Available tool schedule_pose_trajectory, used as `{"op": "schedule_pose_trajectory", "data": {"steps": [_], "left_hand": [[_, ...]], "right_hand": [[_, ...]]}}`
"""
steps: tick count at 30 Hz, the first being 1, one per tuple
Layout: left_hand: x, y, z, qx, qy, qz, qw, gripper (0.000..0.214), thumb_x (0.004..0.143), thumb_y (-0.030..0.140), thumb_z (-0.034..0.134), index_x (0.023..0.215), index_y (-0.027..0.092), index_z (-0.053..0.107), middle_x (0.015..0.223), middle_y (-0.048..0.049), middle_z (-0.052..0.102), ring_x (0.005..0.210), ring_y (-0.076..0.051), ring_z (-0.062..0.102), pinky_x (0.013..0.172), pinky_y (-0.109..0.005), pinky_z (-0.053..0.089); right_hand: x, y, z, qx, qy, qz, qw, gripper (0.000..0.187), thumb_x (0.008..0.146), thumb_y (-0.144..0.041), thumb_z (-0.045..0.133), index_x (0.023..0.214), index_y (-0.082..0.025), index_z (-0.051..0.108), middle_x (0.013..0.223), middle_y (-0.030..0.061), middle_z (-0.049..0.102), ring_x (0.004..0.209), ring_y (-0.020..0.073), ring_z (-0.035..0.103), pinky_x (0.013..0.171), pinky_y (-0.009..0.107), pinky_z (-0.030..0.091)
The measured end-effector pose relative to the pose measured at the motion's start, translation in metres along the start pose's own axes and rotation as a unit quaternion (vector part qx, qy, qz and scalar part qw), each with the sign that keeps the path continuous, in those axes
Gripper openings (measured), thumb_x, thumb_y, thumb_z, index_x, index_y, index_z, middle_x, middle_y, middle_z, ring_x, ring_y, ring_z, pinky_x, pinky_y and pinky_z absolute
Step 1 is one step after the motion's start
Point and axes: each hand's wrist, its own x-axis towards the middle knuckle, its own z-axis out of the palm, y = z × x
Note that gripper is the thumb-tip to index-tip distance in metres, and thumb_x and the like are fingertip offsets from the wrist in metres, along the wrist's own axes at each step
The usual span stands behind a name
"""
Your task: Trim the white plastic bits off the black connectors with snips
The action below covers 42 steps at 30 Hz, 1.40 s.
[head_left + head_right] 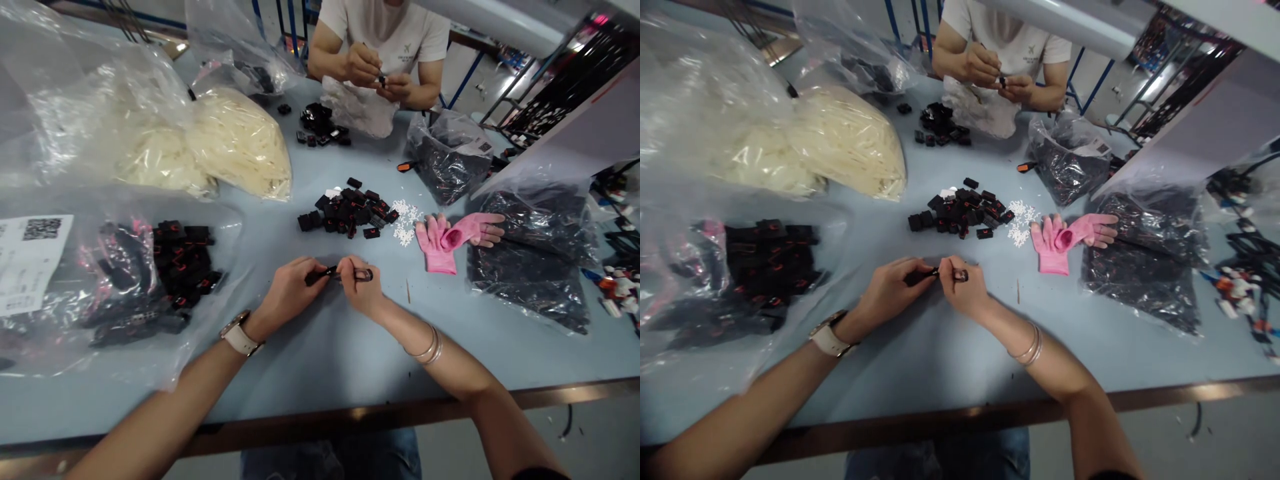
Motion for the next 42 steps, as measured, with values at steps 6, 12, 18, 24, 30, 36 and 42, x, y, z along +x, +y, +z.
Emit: {"op": "schedule_pose_trajectory", "data": {"steps": [6, 12, 18, 24, 30, 36, 42], "left_hand": [[-0.001, -0.002, -0.001, 0.014, 0.000, 0.001, 1.000, 0.005, 0.081, 0.023, 0.060, 0.078, 0.020, 0.063, 0.074, -0.0010, 0.068, 0.066, -0.016, 0.063, 0.062, -0.027, 0.049], [0.000, -0.001, 0.000, 0.013, -0.003, -0.003, 1.000, 0.007, 0.082, 0.024, 0.059, 0.077, 0.021, 0.063, 0.074, -0.0008, 0.068, 0.067, -0.016, 0.063, 0.062, -0.026, 0.049], [0.000, 0.000, -0.001, 0.005, -0.007, -0.007, 1.000, 0.010, 0.083, 0.026, 0.057, 0.076, 0.022, 0.063, 0.073, -0.0012, 0.067, 0.067, -0.017, 0.064, 0.063, -0.028, 0.049], [-0.001, -0.001, 0.001, 0.006, -0.010, -0.015, 1.000, 0.009, 0.083, 0.027, 0.056, 0.079, 0.022, 0.062, 0.076, -0.0017, 0.067, 0.068, -0.017, 0.063, 0.063, -0.028, 0.049], [-0.003, 0.004, 0.003, 0.050, -0.011, 0.003, 0.999, 0.013, 0.083, 0.027, 0.056, 0.092, 0.021, 0.063, 0.084, -0.0058, 0.068, 0.077, -0.021, 0.064, 0.070, -0.032, 0.051], [0.001, 0.003, -0.001, -0.064, 0.108, -0.131, 0.983, 0.021, 0.078, 0.037, 0.066, 0.081, 0.024, 0.050, 0.061, 0.0028, 0.058, 0.052, -0.016, 0.055, 0.052, -0.029, 0.045], [0.016, -0.007, -0.024, -0.462, 0.398, -0.215, 0.763, 0.043, 0.090, 0.066, 0.036, 0.080, 0.024, 0.040, 0.088, -0.0024, 0.068, 0.075, -0.016, 0.068, 0.072, -0.033, 0.054]], "right_hand": [[0.003, -0.002, 0.000, -0.044, -0.017, -0.024, 0.999, 0.038, 0.097, -0.040, 0.030, 0.071, -0.022, 0.050, 0.059, 0.0004, 0.056, 0.055, 0.0112, 0.053, 0.054, 0.022, 0.036], [-0.001, -0.001, 0.000, 0.020, -0.006, 0.006, 1.000, 0.035, 0.096, -0.041, 0.029, 0.075, -0.022, 0.050, 0.062, -0.0004, 0.057, 0.056, 0.0108, 0.056, 0.057, 0.021, 0.041], [0.002, -0.006, -0.003, 0.018, -0.035, 0.013, 0.999, 0.033, 0.095, -0.040, 0.033, 0.074, -0.022, 0.050, 0.064, 0.0011, 0.060, 0.059, 0.0122, 0.059, 0.059, 0.022, 0.043], [0.005, -0.002, 0.000, 0.119, -0.011, 0.048, 0.992, 0.039, 0.094, -0.048, 0.035, 0.070, -0.022, 0.050, 0.055, -0.0018, 0.054, 0.049, 0.0105, 0.053, 0.052, 0.022, 0.041], [0.017, 0.012, 0.000, 0.310, 0.129, 0.173, 0.926, 0.050, 0.086, -0.068, 0.038, 0.066, -0.022, 0.045, 0.042, -0.0065, 0.045, 0.033, 0.0076, 0.039, 0.035, 0.021, 0.029], [0.019, 0.015, 0.000, 0.327, 0.124, 0.177, 0.920, 0.050, 0.084, -0.068, 0.042, 0.065, -0.022, 0.046, 0.042, -0.0064, 0.046, 0.033, 0.0069, 0.038, 0.034, 0.020, 0.029], [0.019, 0.016, 0.000, 0.318, 0.095, 0.167, 0.928, 0.051, 0.085, -0.069, 0.041, 0.064, -0.022, 0.046, 0.042, -0.0061, 0.046, 0.033, 0.0068, 0.037, 0.033, 0.021, 0.029]]}}
